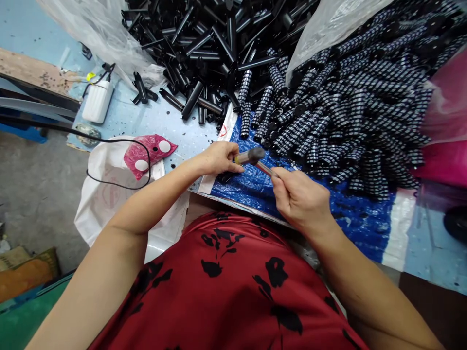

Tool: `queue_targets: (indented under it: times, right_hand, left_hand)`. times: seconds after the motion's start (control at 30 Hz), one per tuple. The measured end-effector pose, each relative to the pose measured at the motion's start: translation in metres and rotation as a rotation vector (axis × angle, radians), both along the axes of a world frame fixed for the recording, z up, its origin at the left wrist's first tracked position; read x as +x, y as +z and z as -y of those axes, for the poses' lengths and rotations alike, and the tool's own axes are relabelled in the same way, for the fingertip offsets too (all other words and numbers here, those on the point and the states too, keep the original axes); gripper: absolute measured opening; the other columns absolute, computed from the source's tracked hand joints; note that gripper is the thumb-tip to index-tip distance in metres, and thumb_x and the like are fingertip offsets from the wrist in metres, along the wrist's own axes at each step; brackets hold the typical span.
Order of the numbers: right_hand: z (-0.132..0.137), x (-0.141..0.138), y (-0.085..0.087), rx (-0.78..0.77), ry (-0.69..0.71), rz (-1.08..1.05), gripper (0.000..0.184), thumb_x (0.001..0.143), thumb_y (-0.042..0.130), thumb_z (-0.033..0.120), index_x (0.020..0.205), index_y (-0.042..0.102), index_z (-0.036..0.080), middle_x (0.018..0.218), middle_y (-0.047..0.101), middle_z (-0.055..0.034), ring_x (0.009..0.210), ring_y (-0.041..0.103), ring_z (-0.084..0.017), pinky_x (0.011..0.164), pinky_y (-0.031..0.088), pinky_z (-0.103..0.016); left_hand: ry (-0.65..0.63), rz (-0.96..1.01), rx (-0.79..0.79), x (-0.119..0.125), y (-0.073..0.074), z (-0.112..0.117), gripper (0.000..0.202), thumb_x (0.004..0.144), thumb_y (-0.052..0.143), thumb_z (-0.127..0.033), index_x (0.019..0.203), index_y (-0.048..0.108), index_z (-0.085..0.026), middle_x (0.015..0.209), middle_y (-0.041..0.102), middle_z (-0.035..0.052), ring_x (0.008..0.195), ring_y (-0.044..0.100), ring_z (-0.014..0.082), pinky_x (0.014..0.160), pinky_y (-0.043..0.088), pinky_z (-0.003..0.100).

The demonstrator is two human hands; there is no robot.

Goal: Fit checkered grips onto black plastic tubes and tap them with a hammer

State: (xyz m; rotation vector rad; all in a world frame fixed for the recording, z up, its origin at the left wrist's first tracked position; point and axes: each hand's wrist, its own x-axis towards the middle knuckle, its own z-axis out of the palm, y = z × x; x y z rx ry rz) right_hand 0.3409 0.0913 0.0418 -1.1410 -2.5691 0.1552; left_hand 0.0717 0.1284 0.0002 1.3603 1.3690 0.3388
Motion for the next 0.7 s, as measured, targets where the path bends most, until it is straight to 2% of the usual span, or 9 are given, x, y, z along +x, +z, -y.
queue_targets:
  times: [0.1, 0.2, 0.27, 0.33, 0.43, 0.5, 0.57, 0.67, 0.7]
  right_hand:
    - [0.010, -0.008, 0.006, 0.099, 0.139, -0.130, 0.028, 0.107, 0.050, 0.025, 0.121, 0.071, 0.013, 0.092, 0.073, -0.0056, 0.081, 0.063, -0.008, 0.077, 0.043, -0.025]
    - [0.017, -0.012, 0.001, 0.067, 0.251, -0.007, 0.020, 0.103, 0.061, 0.028, 0.113, 0.073, 0.015, 0.080, 0.067, -0.0010, 0.072, 0.057, -0.009, 0.071, 0.042, -0.026]
    - [0.018, -0.008, -0.005, 0.023, 0.263, 0.008, 0.020, 0.099, 0.068, 0.026, 0.115, 0.072, 0.015, 0.082, 0.066, 0.0001, 0.072, 0.057, -0.010, 0.072, 0.043, -0.025]
    - [0.015, 0.004, -0.010, 0.002, 0.249, -0.075, 0.027, 0.097, 0.069, 0.021, 0.122, 0.070, 0.012, 0.092, 0.070, -0.0017, 0.079, 0.060, -0.009, 0.078, 0.046, -0.023]
    - [0.008, 0.032, -0.015, 0.082, 0.178, -0.046, 0.026, 0.096, 0.071, 0.019, 0.120, 0.071, 0.011, 0.094, 0.071, -0.0024, 0.081, 0.060, -0.010, 0.078, 0.047, -0.023]
    - [0.002, 0.049, -0.016, 0.152, 0.130, 0.063, 0.022, 0.094, 0.074, 0.025, 0.113, 0.074, 0.014, 0.091, 0.071, -0.0010, 0.080, 0.060, -0.011, 0.077, 0.045, -0.025]
    - [-0.006, 0.054, -0.014, 0.160, 0.113, 0.094, 0.024, 0.093, 0.077, 0.034, 0.109, 0.075, 0.016, 0.095, 0.073, -0.0014, 0.084, 0.061, -0.012, 0.079, 0.045, -0.027]
    - [-0.029, 0.029, -0.008, 0.118, 0.105, 0.024, 0.033, 0.097, 0.072, 0.044, 0.113, 0.074, 0.016, 0.104, 0.075, -0.0035, 0.089, 0.064, -0.012, 0.084, 0.045, -0.027]
    - [-0.040, 0.012, -0.006, 0.089, 0.082, 0.032, 0.034, 0.101, 0.066, 0.046, 0.116, 0.074, 0.017, 0.105, 0.075, -0.0037, 0.091, 0.065, -0.013, 0.086, 0.044, -0.028]
  left_hand:
    - [-0.002, 0.002, 0.020, -0.001, 0.000, -0.001, 0.033, 0.069, 0.091, -0.024, 0.074, 0.059, -0.017, 0.066, 0.057, -0.0004, 0.061, 0.046, 0.0132, 0.059, 0.031, 0.030]
    - [-0.010, -0.066, 0.024, 0.002, -0.002, -0.002, 0.037, 0.068, 0.093, -0.025, 0.074, 0.058, -0.018, 0.067, 0.058, 0.0002, 0.062, 0.047, 0.0139, 0.062, 0.032, 0.031]
    - [-0.034, -0.153, 0.066, 0.008, -0.003, -0.001, 0.036, 0.068, 0.092, -0.022, 0.074, 0.056, -0.018, 0.068, 0.058, 0.0004, 0.063, 0.046, 0.0140, 0.063, 0.031, 0.032]
    - [-0.039, -0.224, 0.139, 0.015, 0.001, 0.001, 0.034, 0.069, 0.088, -0.019, 0.075, 0.054, -0.018, 0.070, 0.058, 0.0005, 0.064, 0.045, 0.0141, 0.064, 0.029, 0.032]
    - [-0.034, -0.223, 0.227, 0.006, 0.019, 0.018, 0.029, 0.072, 0.080, -0.016, 0.077, 0.052, -0.019, 0.070, 0.055, -0.0004, 0.063, 0.043, 0.0134, 0.062, 0.028, 0.032]
    - [-0.090, -0.150, 0.247, -0.024, 0.037, 0.043, 0.026, 0.074, 0.078, -0.018, 0.077, 0.053, -0.019, 0.067, 0.053, -0.0017, 0.060, 0.043, 0.0118, 0.060, 0.029, 0.030]
    - [-0.208, -0.139, 0.245, -0.074, 0.055, 0.078, 0.021, 0.080, 0.078, -0.024, 0.079, 0.058, -0.019, 0.067, 0.055, -0.0026, 0.058, 0.045, 0.0107, 0.056, 0.030, 0.027]
    - [-0.408, -0.207, 0.077, -0.158, 0.078, 0.127, 0.018, 0.082, 0.083, -0.034, 0.089, 0.070, -0.025, 0.066, 0.061, -0.0062, 0.050, 0.052, 0.0108, 0.045, 0.030, 0.021]
    - [-0.382, -0.249, 0.102, -0.177, 0.085, 0.138, 0.032, 0.076, 0.090, -0.040, 0.100, 0.073, -0.027, 0.067, 0.065, -0.0077, 0.049, 0.056, 0.0105, 0.045, 0.032, 0.019]
